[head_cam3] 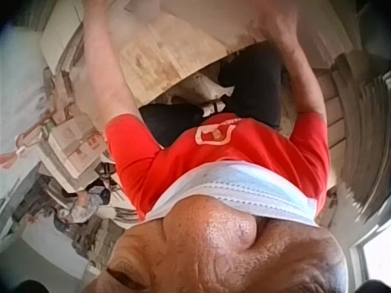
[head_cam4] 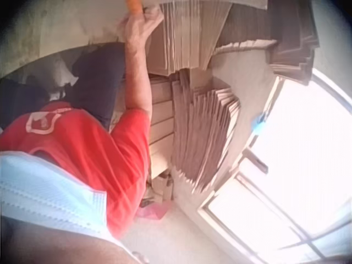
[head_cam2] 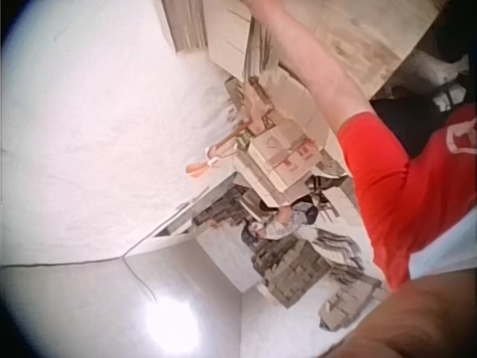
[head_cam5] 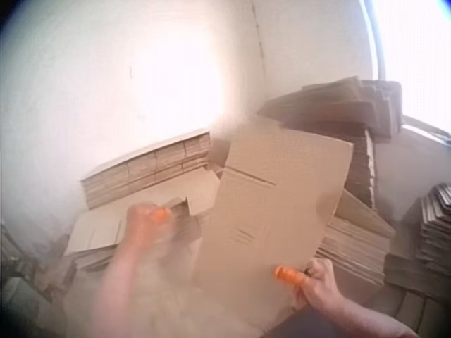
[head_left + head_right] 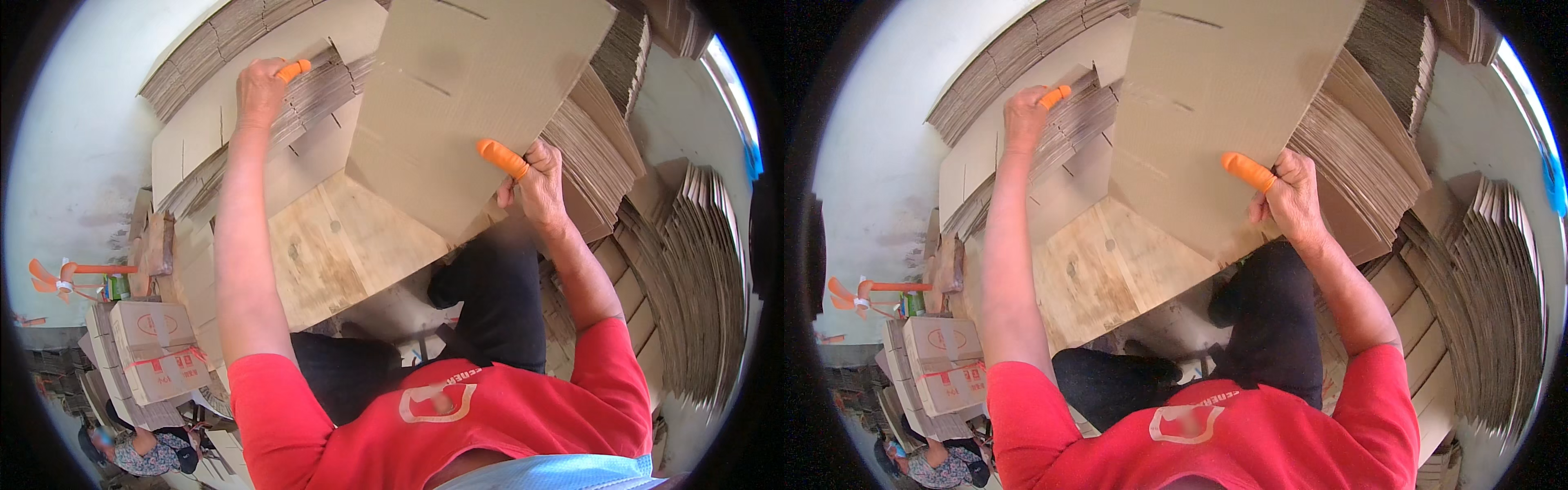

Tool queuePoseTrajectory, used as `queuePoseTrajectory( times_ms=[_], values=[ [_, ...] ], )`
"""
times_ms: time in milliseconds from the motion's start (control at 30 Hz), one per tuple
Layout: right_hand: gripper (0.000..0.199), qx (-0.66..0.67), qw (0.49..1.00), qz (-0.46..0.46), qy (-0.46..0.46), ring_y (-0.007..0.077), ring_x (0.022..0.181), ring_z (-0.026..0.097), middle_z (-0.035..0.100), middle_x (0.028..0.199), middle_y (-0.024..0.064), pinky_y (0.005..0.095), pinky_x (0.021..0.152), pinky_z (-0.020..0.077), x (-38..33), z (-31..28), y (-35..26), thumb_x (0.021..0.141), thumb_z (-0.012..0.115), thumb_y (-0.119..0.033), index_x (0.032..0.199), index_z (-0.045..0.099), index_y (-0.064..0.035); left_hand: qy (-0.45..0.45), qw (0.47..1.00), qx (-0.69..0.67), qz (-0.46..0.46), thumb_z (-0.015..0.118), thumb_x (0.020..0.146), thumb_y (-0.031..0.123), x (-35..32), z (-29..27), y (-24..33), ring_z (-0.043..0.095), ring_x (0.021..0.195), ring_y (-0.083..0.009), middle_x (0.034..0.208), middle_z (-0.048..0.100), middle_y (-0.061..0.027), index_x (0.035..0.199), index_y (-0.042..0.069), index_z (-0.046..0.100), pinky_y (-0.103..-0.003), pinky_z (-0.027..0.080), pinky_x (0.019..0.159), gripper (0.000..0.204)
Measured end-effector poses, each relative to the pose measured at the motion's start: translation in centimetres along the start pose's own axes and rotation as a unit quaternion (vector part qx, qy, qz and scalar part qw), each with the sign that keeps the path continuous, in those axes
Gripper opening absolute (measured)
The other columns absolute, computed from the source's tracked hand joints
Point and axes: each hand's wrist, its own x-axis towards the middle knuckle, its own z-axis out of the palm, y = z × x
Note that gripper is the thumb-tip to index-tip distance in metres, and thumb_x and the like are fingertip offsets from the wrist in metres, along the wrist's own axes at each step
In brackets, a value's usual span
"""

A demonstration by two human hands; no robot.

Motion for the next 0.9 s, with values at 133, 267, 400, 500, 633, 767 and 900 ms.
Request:
queuePoseTrajectory(
  times_ms=[133, 267, 400, 500, 633, 767, 900],
  values=[
    [0.018, 0.012, 0.998, 0.008, 0.064, 0.0104, 0.039, 0.056, 0.057, 0.058, 0.0027, 0.021, 0.033, 0.039, -0.5, 0.6, -0.8, 0.091, 0.046, 0.004, 0.094, 0.064, 0.0034, 0.048, 0.993, 0.044, 0.102, 0.064, 0.076, 0.007, 0.8, -2.2, 2.3, 0.058, 0.08, -0.0237, 0.079, 0.06, -0.0075, 0.096, 0.008, 0.066, -0.033, 0.052, 0.061, 0.021],
    [0.016, -0.006, 0.997, 0.001, 0.079, 0.0117, 0.039, 0.057, 0.058, 0.059, 0.0037, 0.0214, 0.034, 0.0394, -1.0, 0.8, -1.9, 0.091, 0.048, 0.002, 0.097, 0.063, 0.0042, 0.01, 0.958, 0.174, 0.226, 0.063, 0.074, 0.003, -0.2, -3.7, 5.7, 0.056, 0.086, -0.0196, 0.086, 0.058, -0.0062, 0.095, 0.0, 0.063, -0.027, 0.052, 0.058, 0.022],
    [0.015, -0.026, 0.997, 0.001, 0.079, 0.0116, 0.04, 0.057, 0.059, 0.061, 0.004, 0.0213, 0.035, 0.04, -1.5, 1.2, -2.3, 0.091, 0.051, -0.001, 0.097, 0.063, 0.0056, -0.029, 0.938, 0.244, 0.246, 0.065, 0.07, 0.001, -3.0, -3.6, 7.5, 0.053, 0.085, -0.0159, 0.083, 0.056, -0.0046, 0.088, -0.001, 0.063, -0.024, 0.051, 0.054, 0.018],
    [0.013, -0.013, 0.996, 0.0, 0.084, 0.0105, 0.041, 0.056, 0.059, 0.062, 0.0039, 0.0211, 0.036, 0.0397, -1.9, 1.7, -2.6, 0.091, 0.057, -0.004, 0.096, 0.064, 0.0058, -0.084, 0.932, 0.262, 0.235, 0.065, 0.067, 0.0, -4.7, -4.0, 8.7, 0.053, 0.086, -0.0161, 0.091, 0.056, -0.0064, 0.091, -0.001, 0.062, -0.023, 0.052, 0.056, 0.024],
    [0.014, -0.009, 0.997, 0.002, 0.075, 0.0087, 0.04, 0.053, 0.059, 0.062, 0.0027, 0.0213, 0.036, 0.0385, -2.2, 2.6, -3.2, 0.089, 0.065, -0.008, 0.095, 0.065, 0.0043, -0.087, 0.936, 0.247, 0.237, 0.064, 0.067, 0.0, -6.5, -4.5, 10.1, 0.053, 0.087, -0.0169, 0.096, 0.057, -0.0078, 0.092, -0.002, 0.061, -0.023, 0.052, 0.056, 0.025],
    [0.015, -0.029, 0.998, -0.007, 0.061, 0.0072, 0.041, 0.052, 0.059, 0.063, 0.0019, 0.0219, 0.036, 0.0383, -2.2, 3.3, -3.8, 0.088, 0.066, -0.009, 0.097, 0.066, 0.004, -0.127, 0.942, 0.21, 0.228, 0.064, 0.066, 0.0, -7.8, -5.5, 12.0, 0.053, 0.088, -0.0172, 0.096, 0.057, -0.0093, 0.098, -0.006, 0.062, -0.024, 0.051, 0.056, 0.032],
    [0.014, -0.05, 0.997, -0.015, 0.052, 0.0076, 0.042, 0.052, 0.062, 0.068, 0.0039, 0.0235, 0.038, 0.0405, -2.0, 3.8, -3.6, 0.089, 0.062, -0.005, 0.099, 0.065, 0.0044, -0.118, 0.941, 0.199, 0.247, 0.063, 0.067, 0.001, -9.1, -6.7, 14.3, 0.053, 0.089, -0.0184, 0.097, 0.057, -0.0128, 0.099, -0.008, 0.063, -0.024, 0.051, 0.056, 0.033]
  ],
)
